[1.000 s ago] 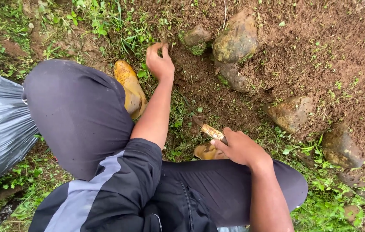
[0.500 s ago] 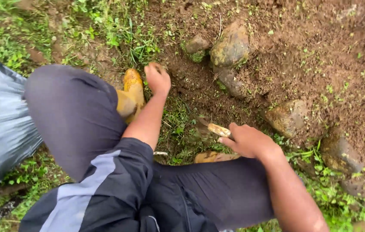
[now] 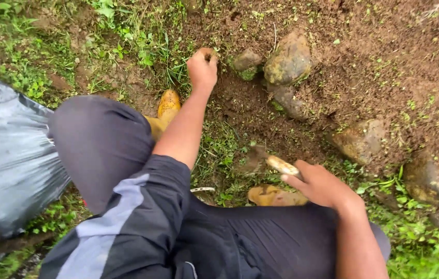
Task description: The person sits on the ground and uses a small hand hoe to dig into the soil, loosening the earth and removing small rocks. They repeatedly strike the ground with the tool and clear away debris by hand.
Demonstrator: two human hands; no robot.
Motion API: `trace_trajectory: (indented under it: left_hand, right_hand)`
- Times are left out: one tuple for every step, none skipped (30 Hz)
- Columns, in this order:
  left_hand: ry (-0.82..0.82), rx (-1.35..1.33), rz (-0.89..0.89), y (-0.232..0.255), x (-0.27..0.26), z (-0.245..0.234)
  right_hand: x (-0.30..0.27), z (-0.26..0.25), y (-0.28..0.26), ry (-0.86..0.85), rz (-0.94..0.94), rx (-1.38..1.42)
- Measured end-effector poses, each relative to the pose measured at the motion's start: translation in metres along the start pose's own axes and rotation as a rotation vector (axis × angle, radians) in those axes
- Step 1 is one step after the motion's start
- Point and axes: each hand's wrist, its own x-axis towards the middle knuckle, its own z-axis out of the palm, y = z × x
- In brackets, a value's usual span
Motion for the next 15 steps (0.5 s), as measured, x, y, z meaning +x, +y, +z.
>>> trace_trajectory:
  left_hand:
    - [-0.011, 0.001, -0.003, 0.001, -0.002, 0.002]
    - [0.011, -0.039, -0.030, 0.001, -0.004, 0.005]
    - [0.039, -0.079, -0.063, 0.000, -0.007, 0.006]
    - [0.034, -0.078, -0.071, -0.012, 0.001, 0.016]
    - [0.086, -0.127, -0.061, -0.026, 0.003, 0.026]
    - [0.138, -0.175, -0.051, -0.039, 0.004, 0.036]
    - [0.131, -0.176, -0.066, -0.037, -0.004, 0.029]
    - [0.070, -0.148, -0.256, -0.033, -0.013, 0.023]
    - [0.013, -0.121, -0.432, -0.024, -0.015, 0.017]
    - [0.011, -0.126, -0.434, -0.022, -0.022, 0.020]
    - [0.030, -0.163, -0.498, -0.021, -0.026, 0.019]
    - [0.048, -0.201, -0.562, -0.021, -0.030, 0.018]
    - [0.049, -0.195, -0.565, -0.035, -0.027, 0.036]
    - [0.166, -0.226, -0.416, -0.049, -0.023, 0.054]
    - [0.279, -0.256, -0.264, -0.062, -0.020, 0.073]
  right_hand:
    - [-0.004, 0.006, 0.005, -0.006, 0.008, 0.006]
    - [-0.007, 0.012, 0.008, 0.008, 0.089, 0.037]
    - [-0.009, 0.017, 0.013, 0.020, 0.167, 0.061]
    - [-0.014, 0.021, 0.010, 0.011, 0.171, 0.060]
    - [-0.021, 0.025, 0.009, 0.025, 0.229, 0.064]
    - [-0.030, 0.030, 0.009, 0.040, 0.288, 0.066]
    - [-0.030, 0.042, 0.016, 0.028, 0.297, 0.061]
    - [-0.032, 0.054, 0.025, 0.054, 0.244, 0.096]
    - [-0.029, 0.064, 0.035, 0.095, 0.185, 0.133]
    - [-0.029, 0.065, 0.042, 0.096, 0.189, 0.129]
    - [-0.026, 0.067, 0.046, 0.093, 0.143, 0.190]
    - [-0.023, 0.070, 0.051, 0.091, 0.097, 0.250]
    - [-0.021, 0.062, 0.050, 0.084, 0.096, 0.252]
    - [-0.018, 0.054, 0.050, 0.072, 0.151, 0.212]
    - [-0.015, 0.046, 0.051, 0.059, 0.207, 0.171]
